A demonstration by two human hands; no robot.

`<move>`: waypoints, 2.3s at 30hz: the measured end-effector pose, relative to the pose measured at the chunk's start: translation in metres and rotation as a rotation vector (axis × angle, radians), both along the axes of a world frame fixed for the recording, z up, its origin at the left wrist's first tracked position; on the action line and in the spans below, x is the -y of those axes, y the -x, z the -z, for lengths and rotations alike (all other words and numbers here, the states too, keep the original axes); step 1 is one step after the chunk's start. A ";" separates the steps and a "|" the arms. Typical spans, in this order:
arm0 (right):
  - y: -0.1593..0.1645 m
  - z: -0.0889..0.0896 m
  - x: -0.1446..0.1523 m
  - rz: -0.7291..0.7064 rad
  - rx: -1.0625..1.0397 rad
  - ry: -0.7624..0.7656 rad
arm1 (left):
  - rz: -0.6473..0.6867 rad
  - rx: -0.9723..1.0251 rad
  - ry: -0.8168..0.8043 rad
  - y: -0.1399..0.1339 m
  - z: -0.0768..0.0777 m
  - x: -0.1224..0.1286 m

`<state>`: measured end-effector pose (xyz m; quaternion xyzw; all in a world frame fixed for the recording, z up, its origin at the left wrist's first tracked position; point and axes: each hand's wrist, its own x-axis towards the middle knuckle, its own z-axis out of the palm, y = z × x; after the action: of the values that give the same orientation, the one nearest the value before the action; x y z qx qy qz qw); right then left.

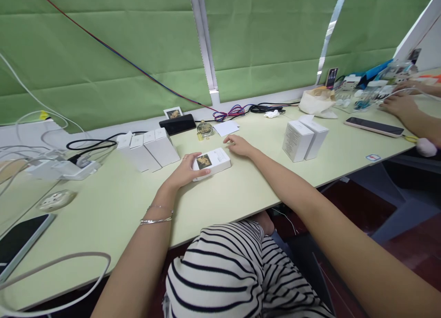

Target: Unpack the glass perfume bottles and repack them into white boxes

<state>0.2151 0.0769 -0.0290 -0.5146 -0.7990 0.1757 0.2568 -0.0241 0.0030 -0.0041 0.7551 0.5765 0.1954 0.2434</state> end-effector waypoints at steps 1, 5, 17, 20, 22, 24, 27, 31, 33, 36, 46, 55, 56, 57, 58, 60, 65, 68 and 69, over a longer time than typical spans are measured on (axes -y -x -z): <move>0.003 0.003 -0.004 0.075 0.039 -0.048 | 0.011 -0.006 0.000 -0.002 0.000 0.000; 0.016 0.010 -0.025 0.150 0.123 -0.121 | 0.035 -0.016 -0.006 -0.007 0.000 0.001; 0.027 0.014 -0.051 0.170 0.239 -0.043 | 0.024 -0.018 -0.042 -0.006 0.005 -0.001; 0.023 0.012 -0.035 0.164 0.233 -0.036 | -0.005 -0.023 -0.051 -0.008 0.006 -0.002; 0.019 0.011 -0.025 0.151 0.212 -0.025 | 0.008 -0.020 -0.055 -0.007 0.007 -0.002; 0.014 0.008 -0.016 0.118 0.176 0.000 | 0.035 -0.017 -0.044 -0.007 0.007 -0.001; 0.008 0.000 -0.001 0.008 0.077 0.076 | 0.093 -0.017 -0.011 -0.009 0.006 0.002; 0.010 -0.018 0.026 -0.270 -0.143 0.283 | 0.162 0.001 0.008 -0.015 0.004 0.005; 0.016 -0.027 0.040 -0.349 -0.066 0.221 | 0.183 0.019 -0.005 -0.018 0.003 0.006; 0.024 -0.034 0.052 -0.389 0.101 0.112 | 0.221 0.048 -0.039 -0.019 0.003 0.008; -0.004 -0.049 0.048 -0.377 0.229 0.259 | 0.136 0.233 -0.012 -0.012 0.014 0.002; -0.042 -0.038 0.018 0.295 0.022 -0.199 | 0.172 -0.185 -0.083 -0.019 0.013 -0.004; -0.040 -0.034 0.015 0.337 0.023 -0.223 | 0.157 -0.207 -0.099 -0.021 0.012 -0.003; -0.038 -0.030 0.012 0.360 0.014 -0.238 | 0.141 -0.225 -0.120 -0.023 0.010 -0.003; -0.037 -0.028 0.009 0.366 -0.007 -0.250 | 0.124 -0.245 -0.142 -0.024 0.008 -0.001; -0.038 -0.024 0.004 0.320 -0.084 -0.283 | 0.077 -0.297 -0.191 -0.027 0.004 0.002; -0.043 -0.022 -0.004 0.025 -0.447 -0.264 | -0.047 -0.467 -0.243 -0.028 -0.004 0.009; -0.039 -0.026 0.000 -0.136 -0.593 -0.099 | -0.073 -0.502 -0.244 -0.026 -0.006 0.009; -0.036 -0.028 0.002 -0.179 -0.615 -0.057 | -0.081 -0.506 -0.253 -0.026 -0.007 0.009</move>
<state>0.2511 0.0750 -0.0015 -0.3578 -0.7307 0.3224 0.4839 0.0019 -0.0062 0.0026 0.7806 0.6197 0.0808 -0.0123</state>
